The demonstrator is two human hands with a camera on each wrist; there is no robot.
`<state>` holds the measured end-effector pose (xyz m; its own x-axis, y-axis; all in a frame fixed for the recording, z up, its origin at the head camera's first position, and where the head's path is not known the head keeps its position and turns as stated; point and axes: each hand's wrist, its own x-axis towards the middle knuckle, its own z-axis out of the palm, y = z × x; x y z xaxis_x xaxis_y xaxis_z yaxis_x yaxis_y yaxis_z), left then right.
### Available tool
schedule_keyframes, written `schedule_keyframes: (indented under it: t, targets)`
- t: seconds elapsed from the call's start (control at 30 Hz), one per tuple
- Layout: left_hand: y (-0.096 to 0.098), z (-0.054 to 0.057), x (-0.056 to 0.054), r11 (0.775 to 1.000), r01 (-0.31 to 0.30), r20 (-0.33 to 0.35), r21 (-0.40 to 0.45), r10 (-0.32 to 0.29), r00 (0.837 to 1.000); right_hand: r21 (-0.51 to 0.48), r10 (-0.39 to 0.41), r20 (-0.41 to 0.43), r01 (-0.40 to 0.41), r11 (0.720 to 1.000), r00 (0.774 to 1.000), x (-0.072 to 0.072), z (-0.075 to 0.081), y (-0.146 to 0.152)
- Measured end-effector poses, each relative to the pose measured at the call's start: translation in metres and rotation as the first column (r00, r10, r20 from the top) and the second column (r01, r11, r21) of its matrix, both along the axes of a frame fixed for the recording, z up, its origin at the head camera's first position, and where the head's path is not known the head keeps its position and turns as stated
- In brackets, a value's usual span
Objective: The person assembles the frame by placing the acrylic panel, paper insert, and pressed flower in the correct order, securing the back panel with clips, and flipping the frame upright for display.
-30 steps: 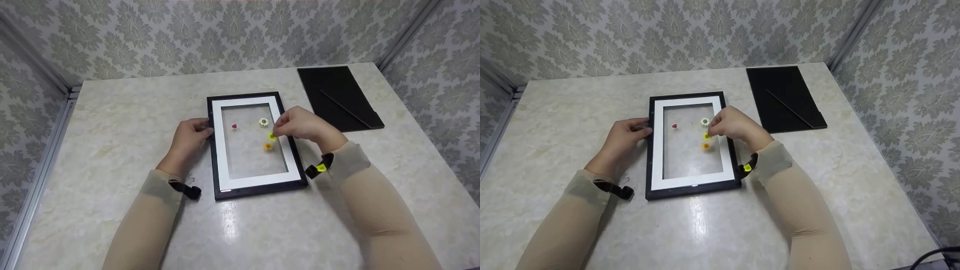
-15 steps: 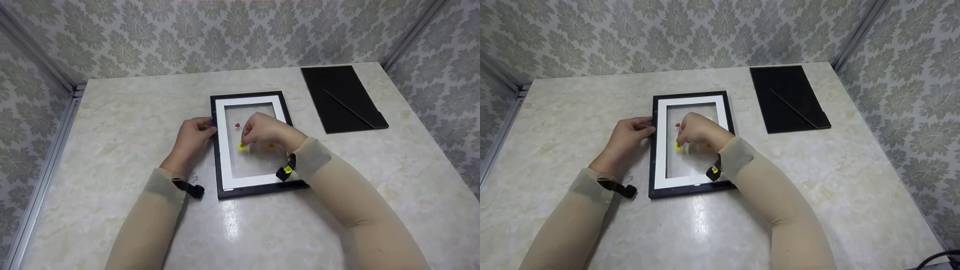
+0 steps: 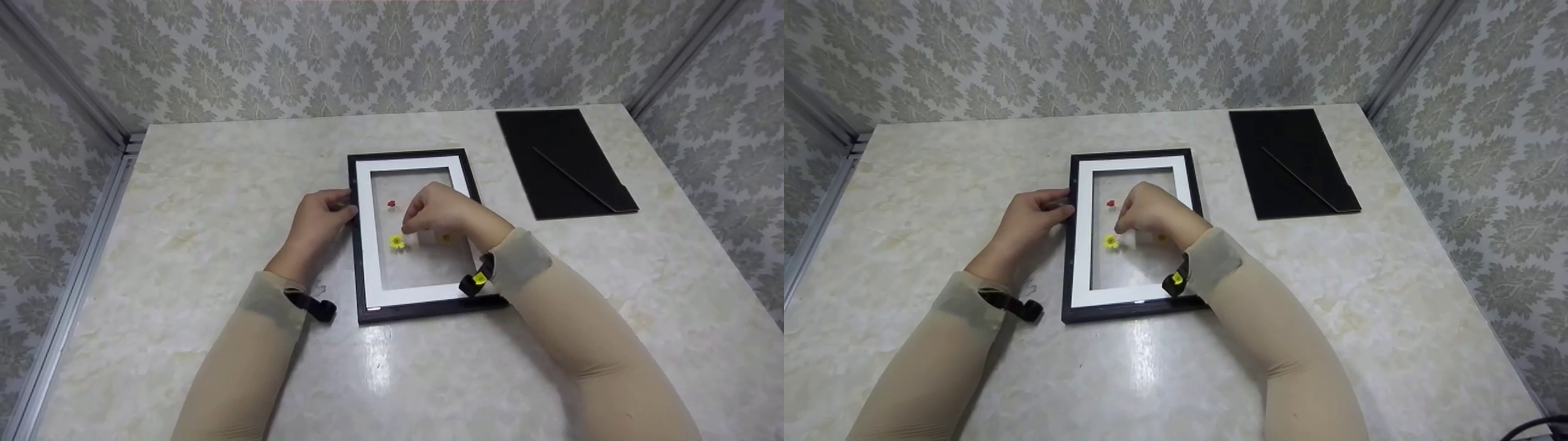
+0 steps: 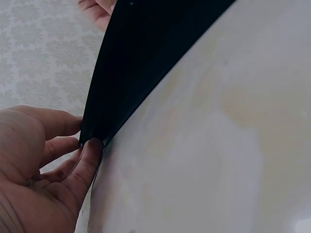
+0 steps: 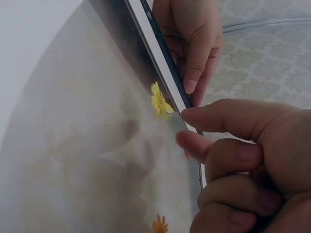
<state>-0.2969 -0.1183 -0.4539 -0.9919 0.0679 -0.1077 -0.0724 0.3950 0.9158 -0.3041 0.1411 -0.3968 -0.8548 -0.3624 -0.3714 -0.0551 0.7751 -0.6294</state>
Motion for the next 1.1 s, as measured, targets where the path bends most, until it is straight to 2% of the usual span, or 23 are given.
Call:
schedule_keyframes:
  t: [0.17, 0.27, 0.43, 0.6, 0.73, 0.87, 0.97, 1.1]
  targets:
    - [0.001, -0.001, -0.001, 0.999, 0.014, -0.027, -0.044, -0.015, 1.0, -0.07, -0.041, -0.046, 0.037, 0.997, 0.998, 0.003, 0.006, 0.024]
    - [0.002, -0.002, -0.002, 0.998, 0.019, -0.046, -0.064, -0.022, 0.999, -0.151, -0.072, -0.082, 0.059, 0.987, 0.994, 0.006, 0.008, 0.045]
    - [0.004, -0.002, -0.002, 0.999, 0.019, -0.038, -0.048, -0.021, 0.999, -0.312, -0.172, -0.094, 0.135, 0.94, 0.981, 0.014, 0.008, 0.085]
    - [0.003, -0.002, -0.003, 0.999, 0.016, -0.03, -0.052, -0.017, 0.999, -0.369, -0.293, -0.127, 0.229, 0.901, 0.948, 0.02, 0.009, 0.133]
    - [0.002, 0.0, -0.004, 0.999, 0.015, -0.033, -0.05, -0.017, 0.999, -0.427, -0.389, -0.135, 0.3, 0.853, 0.911, 0.026, 0.013, 0.173]
    - [0.002, 0.002, -0.005, 0.999, 0.015, -0.034, -0.039, -0.017, 0.999, -0.455, -0.482, -0.149, 0.373, 0.809, 0.863, 0.029, 0.016, 0.211]
    - [0.001, 0.001, -0.004, 1.0, 0.005, -0.032, -0.016, -0.006, 0.999, -0.435, -0.563, -0.153, 0.456, 0.777, 0.812, 0.025, 0.014, 0.236]
    - [0.001, -0.001, -0.001, 1.0, -0.002, -0.018, 0.013, 0.002, 1.0, -0.403, -0.677, -0.136, 0.584, 0.704, 0.723, 0.023, 0.009, 0.265]
